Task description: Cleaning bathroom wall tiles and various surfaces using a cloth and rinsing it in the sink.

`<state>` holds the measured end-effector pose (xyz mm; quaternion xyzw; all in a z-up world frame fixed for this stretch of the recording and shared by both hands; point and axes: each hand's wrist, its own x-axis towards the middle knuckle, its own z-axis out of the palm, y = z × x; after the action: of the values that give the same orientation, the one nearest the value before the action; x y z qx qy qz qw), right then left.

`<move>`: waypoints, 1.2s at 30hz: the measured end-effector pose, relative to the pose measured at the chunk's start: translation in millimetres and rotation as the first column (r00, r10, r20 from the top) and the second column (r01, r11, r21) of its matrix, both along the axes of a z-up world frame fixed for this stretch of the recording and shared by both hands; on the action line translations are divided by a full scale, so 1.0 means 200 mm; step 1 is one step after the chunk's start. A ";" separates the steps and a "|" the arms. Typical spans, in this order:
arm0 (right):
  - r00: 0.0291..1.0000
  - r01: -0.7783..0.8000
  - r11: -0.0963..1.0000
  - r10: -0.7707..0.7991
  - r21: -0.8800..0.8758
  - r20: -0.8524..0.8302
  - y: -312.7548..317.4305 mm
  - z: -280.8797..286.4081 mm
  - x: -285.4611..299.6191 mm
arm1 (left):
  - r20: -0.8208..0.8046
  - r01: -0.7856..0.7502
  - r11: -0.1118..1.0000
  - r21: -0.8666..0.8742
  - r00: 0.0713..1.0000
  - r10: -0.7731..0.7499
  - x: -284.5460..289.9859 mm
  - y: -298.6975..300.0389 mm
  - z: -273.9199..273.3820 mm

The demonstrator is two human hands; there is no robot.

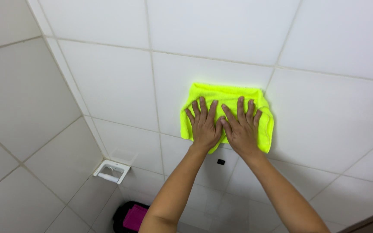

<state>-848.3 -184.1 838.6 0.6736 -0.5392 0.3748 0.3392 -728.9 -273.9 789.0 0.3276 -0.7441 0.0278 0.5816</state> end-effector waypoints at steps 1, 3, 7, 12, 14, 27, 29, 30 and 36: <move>1.000 -0.005 1.000 0.005 -0.007 -0.006 -0.04 0.06 0.01 | -0.006 -0.005 1.000 -0.007 1.000 0.005 0.02 -0.04 0.06; 0.988 0.064 0.996 -0.072 -0.060 -0.140 -0.15 0.23 0.02 | -0.014 -0.118 0.986 -0.115 0.993 0.117 0.06 -0.16 0.24; 0.972 0.019 0.999 -0.008 0.047 -0.233 -0.20 0.63 0.18 | -0.063 -0.197 0.966 -0.167 0.980 0.189 0.27 -0.26 0.54; 0.897 0.055 0.982 -0.127 -0.178 -0.424 -0.36 0.68 0.32 | -0.125 -0.228 0.945 -0.236 0.971 0.203 0.48 -0.35 0.68; 0.905 0.063 0.984 -0.127 -0.167 -0.406 -0.40 0.60 0.38 | -0.132 -0.247 0.941 -0.229 0.966 0.221 0.53 -0.39 0.61; 0.867 0.035 0.999 -0.046 -0.030 -0.497 -0.46 -0.41 0.57 | 0.099 -0.287 0.958 -0.009 0.953 0.287 0.77 -0.46 -0.59; 0.887 -0.017 0.995 0.059 0.095 -0.458 -0.43 -0.64 0.57 | 0.201 -0.285 0.945 0.162 0.947 0.251 0.82 -0.33 -0.76; 0.900 -0.075 0.977 0.152 0.199 -0.408 -0.43 -0.73 0.56 | 0.289 -0.292 0.904 0.312 0.936 0.203 0.84 -0.29 -0.82; 0.873 -0.200 0.917 0.327 0.345 -0.362 -0.26 -1.09 0.43 | 0.230 -0.099 0.745 0.660 0.970 -0.075 0.85 -0.03 -1.12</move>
<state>-762.4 -235.2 620.7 0.8482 -0.4074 0.1822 0.2852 -559.0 -280.5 564.2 0.5125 -0.7677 -0.1966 0.3306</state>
